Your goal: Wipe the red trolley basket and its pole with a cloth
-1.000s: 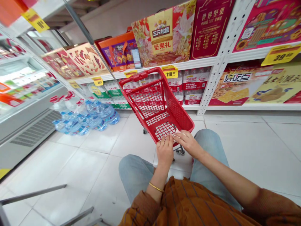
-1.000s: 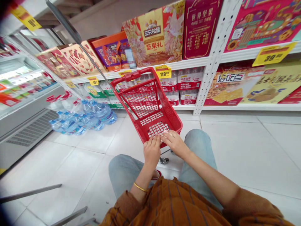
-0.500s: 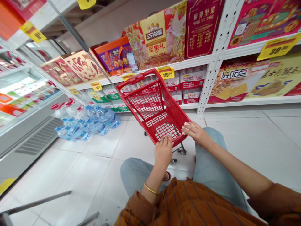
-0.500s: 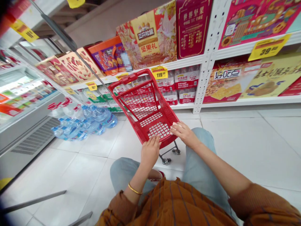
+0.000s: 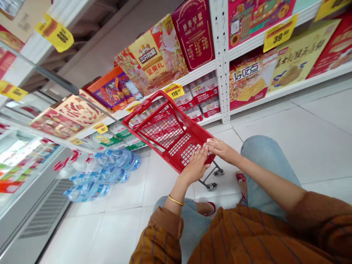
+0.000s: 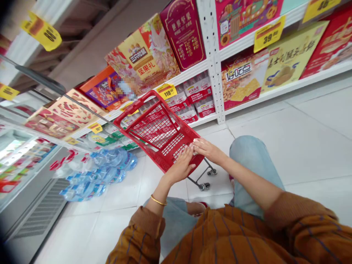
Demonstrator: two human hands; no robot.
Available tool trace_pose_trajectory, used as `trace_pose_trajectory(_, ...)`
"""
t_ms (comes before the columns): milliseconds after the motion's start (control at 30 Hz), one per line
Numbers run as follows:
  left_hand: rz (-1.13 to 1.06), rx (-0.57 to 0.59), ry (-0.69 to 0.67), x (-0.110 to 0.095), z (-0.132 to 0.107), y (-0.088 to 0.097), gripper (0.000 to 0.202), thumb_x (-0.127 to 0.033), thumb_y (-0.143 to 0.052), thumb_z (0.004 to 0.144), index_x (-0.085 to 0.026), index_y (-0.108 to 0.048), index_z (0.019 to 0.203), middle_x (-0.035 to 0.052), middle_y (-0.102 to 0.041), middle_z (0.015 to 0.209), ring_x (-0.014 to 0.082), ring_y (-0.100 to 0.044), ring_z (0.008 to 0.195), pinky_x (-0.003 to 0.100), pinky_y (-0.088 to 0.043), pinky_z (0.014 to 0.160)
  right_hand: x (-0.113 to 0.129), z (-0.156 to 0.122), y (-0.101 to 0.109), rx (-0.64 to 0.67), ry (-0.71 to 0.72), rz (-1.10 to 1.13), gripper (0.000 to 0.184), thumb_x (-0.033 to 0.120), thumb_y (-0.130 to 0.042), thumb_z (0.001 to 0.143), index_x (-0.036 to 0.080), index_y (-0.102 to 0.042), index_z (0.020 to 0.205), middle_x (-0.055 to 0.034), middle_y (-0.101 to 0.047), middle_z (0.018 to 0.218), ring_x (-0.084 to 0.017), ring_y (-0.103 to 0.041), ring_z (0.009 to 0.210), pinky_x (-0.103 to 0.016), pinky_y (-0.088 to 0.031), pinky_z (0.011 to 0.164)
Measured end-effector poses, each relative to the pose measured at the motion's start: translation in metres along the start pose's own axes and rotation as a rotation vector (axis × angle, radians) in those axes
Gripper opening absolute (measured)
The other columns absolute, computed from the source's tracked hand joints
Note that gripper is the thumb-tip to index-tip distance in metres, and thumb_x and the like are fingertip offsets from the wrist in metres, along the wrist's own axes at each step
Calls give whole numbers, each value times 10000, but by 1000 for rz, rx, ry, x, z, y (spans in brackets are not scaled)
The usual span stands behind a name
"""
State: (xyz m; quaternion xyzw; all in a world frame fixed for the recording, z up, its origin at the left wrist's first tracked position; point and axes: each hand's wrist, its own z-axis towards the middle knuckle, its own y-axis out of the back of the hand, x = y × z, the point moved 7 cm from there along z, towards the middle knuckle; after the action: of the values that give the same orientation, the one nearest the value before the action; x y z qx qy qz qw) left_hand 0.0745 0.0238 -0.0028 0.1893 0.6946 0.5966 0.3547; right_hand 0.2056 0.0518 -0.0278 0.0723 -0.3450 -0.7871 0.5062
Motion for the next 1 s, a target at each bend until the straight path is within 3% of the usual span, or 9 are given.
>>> trace_pose_trajectory(100, -22, 31, -16, 1, 2, -1, 747, -227, -395, 943, -203, 102, 1500, 114, 31, 1591, 226, 52, 1459, 512, -155, 1182, -8, -9, -5, -132, -160, 24, 381, 248, -454, 961, 281, -501, 1337, -85, -564, 1330, -225, -394, 1356, -495, -396, 1099)
trace_pose_trajectory(200, 3, 69, -35, 1, 3, -3, 739, -230, -396, 938, -197, 78, 1504, 119, 29, 1592, 230, 52, 1460, 528, -147, 1180, -6, -18, -9, -328, -347, -2, 464, 246, -417, 970, 296, -377, 1429, -102, -462, 1423, -217, -358, 1379, -480, -386, 1106)
trace_pose_trajectory(333, 97, 136, -117, 0, 6, 3, 805, -358, -443, 933, -145, 88, 1500, 151, 20, 1587, 243, 46, 1462, 534, -114, 1183, 6, -25, -21, -450, -553, 53, 498, 259, -355, 981, 289, -290, 1474, -100, -336, 1511, -209, -301, 1409, -466, -343, 1135)
trace_pose_trajectory(467, 227, 235, -317, -3, 12, 11, 889, -559, -485, 886, -142, -8, 1510, 147, -37, 1587, 256, 25, 1465, 522, -59, 1191, 9, -44, -26, -591, -794, 153, 460, 342, -405, 964, 254, -415, 1415, -102, -466, 1427, -215, -405, 1346, -459, -341, 1133)
trace_pose_trajectory(600, 205, 273, -400, -1, 20, 12, 849, -557, -418, 918, -152, 39, 1508, 155, 40, 1581, 251, 63, 1460, 517, -119, 1187, 3, -62, -34, -745, -1040, 231, 483, 386, -471, 926, 194, -476, 1370, -132, -556, 1335, -234, -510, 1248, -463, -393, 1089)
trace_pose_trajectory(700, 176, 259, -408, 1, 23, 9, 800, -524, -360, 949, -150, 79, 1503, 165, 75, 1577, 254, 87, 1456, 531, -136, 1182, -1, -51, -45, -762, -1060, 259, 479, 354, -436, 932, 202, -461, 1385, -117, -503, 1401, -227, -445, 1318, -466, -337, 1132)
trace_pose_trajectory(800, 176, 251, -407, 3, 26, 6, 751, -503, -307, 968, -131, 64, 1504, 177, 23, 1582, 253, 80, 1459, 524, -124, 1186, -1, -36, -56, -748, -1043, 248, 483, 294, -366, 944, 206, -426, 1415, -102, -431, 1464, -219, -359, 1381, -474, -286, 1164)
trace_pose_trajectory(1000, 141, 243, -394, 10, 31, 5, 713, -532, -237, 971, -153, 35, 1510, 155, 13, 1589, 250, 53, 1464, 521, -122, 1187, 20, -26, -75, -698, -945, 268, 551, 245, -295, 961, 231, -214, 1506, -68, -241, 1564, -220, -167, 1456, -503, -221, 1186)
